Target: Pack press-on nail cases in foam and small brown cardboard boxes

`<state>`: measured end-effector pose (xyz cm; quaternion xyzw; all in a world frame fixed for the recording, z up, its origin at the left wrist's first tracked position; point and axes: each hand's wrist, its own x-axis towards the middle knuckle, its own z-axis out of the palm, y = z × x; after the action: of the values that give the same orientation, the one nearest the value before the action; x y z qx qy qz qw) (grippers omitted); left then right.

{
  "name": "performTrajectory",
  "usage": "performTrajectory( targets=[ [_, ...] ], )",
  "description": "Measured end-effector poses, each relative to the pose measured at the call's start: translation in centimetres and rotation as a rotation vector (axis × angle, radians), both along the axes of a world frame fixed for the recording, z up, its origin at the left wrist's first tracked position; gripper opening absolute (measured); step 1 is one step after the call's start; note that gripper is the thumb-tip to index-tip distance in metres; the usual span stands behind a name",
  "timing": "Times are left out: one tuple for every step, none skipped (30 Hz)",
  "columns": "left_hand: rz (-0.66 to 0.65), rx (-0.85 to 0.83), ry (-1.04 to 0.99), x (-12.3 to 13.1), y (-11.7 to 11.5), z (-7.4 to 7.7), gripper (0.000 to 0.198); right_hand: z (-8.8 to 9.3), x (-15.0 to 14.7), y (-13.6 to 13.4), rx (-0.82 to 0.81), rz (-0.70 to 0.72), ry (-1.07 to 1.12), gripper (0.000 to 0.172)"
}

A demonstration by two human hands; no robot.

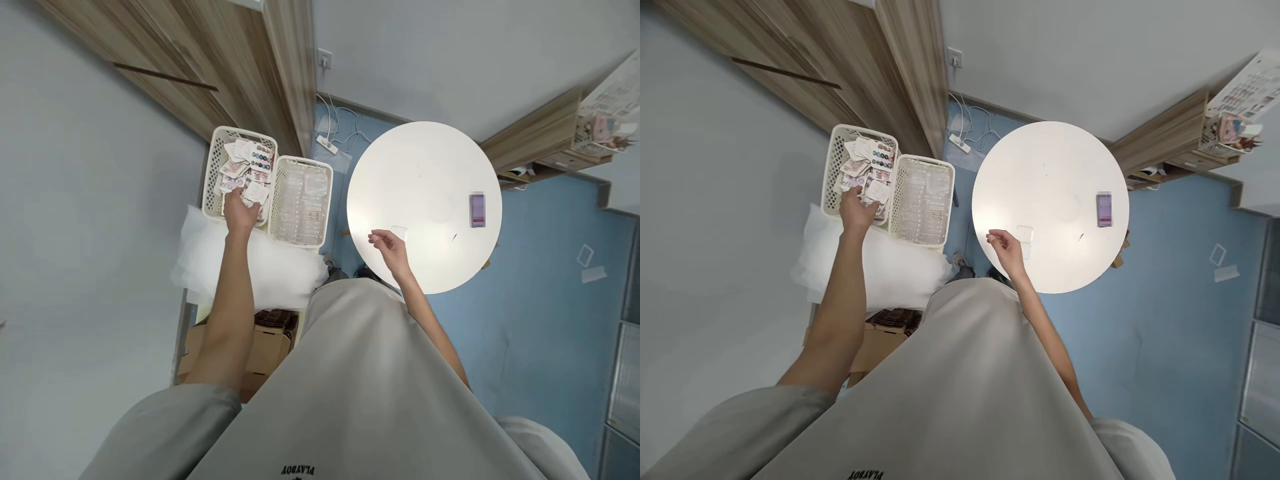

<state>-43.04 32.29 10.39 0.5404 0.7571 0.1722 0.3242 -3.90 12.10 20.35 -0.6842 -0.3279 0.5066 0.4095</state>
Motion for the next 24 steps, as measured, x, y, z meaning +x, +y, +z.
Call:
performTrajectory(
  targets=[
    [-0.045, -0.014, 0.052, 0.2, 0.7, -0.3, 0.074, 0.5, -0.4, -0.1, 0.0, 0.006, 0.003, 0.046],
    [-0.076, -0.023, 0.101, 0.4, 1.3, -0.7, 0.076, 0.9, -0.7, -0.2, 0.001, 0.006, 0.003, 0.047],
    [-0.102, -0.029, 0.142, 0.7, 1.8, -1.0, 0.076, 1.2, -1.0, -0.3, 0.001, 0.003, 0.004, 0.048],
    [-0.134, -0.039, 0.169, 1.0, 2.1, -1.3, 0.077, 1.5, -1.1, -0.5, 0.002, -0.003, 0.004, 0.049],
    [-0.153, -0.046, 0.194, 1.3, 2.3, -1.6, 0.076, 1.7, -1.3, -0.7, 0.004, -0.012, 0.004, 0.05],
    [-0.159, -0.049, 0.217, 1.5, 2.5, -1.9, 0.076, 1.9, -1.4, -0.9, 0.005, -0.022, 0.004, 0.05],
    [-0.155, -0.048, 0.236, 1.7, 2.5, -2.2, 0.075, 2.0, -1.5, -1.1, 0.007, -0.032, 0.003, 0.051],
    [-0.146, -0.044, 0.249, 1.8, 2.6, -2.5, 0.075, 2.0, -1.6, -1.3, 0.009, -0.044, 0.001, 0.051],
    [-0.139, -0.039, 0.257, 1.8, 2.6, -2.7, 0.075, 2.1, -1.7, -1.4, 0.01, -0.053, -0.002, 0.052],
    [-0.134, -0.035, 0.261, 1.8, 2.6, -2.9, 0.074, 2.1, -1.7, -1.6, 0.012, -0.059, -0.005, 0.052],
    [-0.134, -0.031, 0.262, 1.8, 2.6, -3.1, 0.073, 2.0, -1.8, -1.7, 0.012, -0.059, -0.007, 0.053],
    [-0.136, -0.029, 0.26, 1.8, 2.6, -3.2, 0.07, 2.0, -1.8, -1.7, 0.012, -0.057, -0.007, 0.055],
    [-0.134, -0.024, 0.255, 1.8, 2.6, -3.3, 0.065, 2.0, -1.8, -1.7, 0.012, -0.052, -0.005, 0.056],
    [-0.124, -0.018, 0.247, 1.7, 2.5, -3.4, 0.06, 1.9, -1.8, -1.7, 0.011, -0.047, 0.001, 0.057],
    [-0.104, -0.012, 0.235, 1.7, 2.5, -3.4, 0.054, 1.9, -1.8, -1.7, 0.012, -0.043, 0.01, 0.057],
    [-0.07, -0.003, 0.221, 1.6, 2.5, -3.3, 0.047, 1.8, -1.9, -1.6, 0.013, -0.04, 0.02, 0.058],
    [-0.023, 0.011, 0.209, 1.6, 2.5, -3.1, 0.04, 1.7, -1.9, -1.6, 0.015, -0.038, 0.031, 0.059],
    [0.032, 0.03, 0.202, 1.4, 2.5, -2.8, 0.033, 1.7, -2.0, -1.5, 0.017, -0.034, 0.039, 0.059],
    [0.085, 0.052, 0.204, 1.3, 2.5, -2.4, 0.028, 1.6, -2.0, -1.5, 0.019, -0.029, 0.046, 0.06],
    [0.137, 0.079, 0.212, 1.2, 2.4, -2.0, 0.025, 1.5, -2.0, -1.5, 0.019, -0.024, 0.05, 0.06],
    [0.182, 0.116, 0.217, 1.0, 2.4, -1.4, 0.023, 1.5, -2.0, -1.4, 0.02, -0.019, 0.053, 0.06],
    [0.22, 0.158, 0.21, 1.0, 2.2, -0.7, 0.021, 1.4, -2.0, -1.4, 0.02, -0.014, 0.057, 0.06],
    [0.249, 0.2, 0.181, 1.2, 2.0, 0.0, 0.018, 1.4, -1.9, -1.4, 0.02, -0.007, 0.063, 0.059],
    [0.268, 0.238, 0.124, 1.6, 1.7, 0.8, 0.015, 1.4, -1.7, -1.4, 0.021, -0.001, 0.071, 0.059]
  ],
)
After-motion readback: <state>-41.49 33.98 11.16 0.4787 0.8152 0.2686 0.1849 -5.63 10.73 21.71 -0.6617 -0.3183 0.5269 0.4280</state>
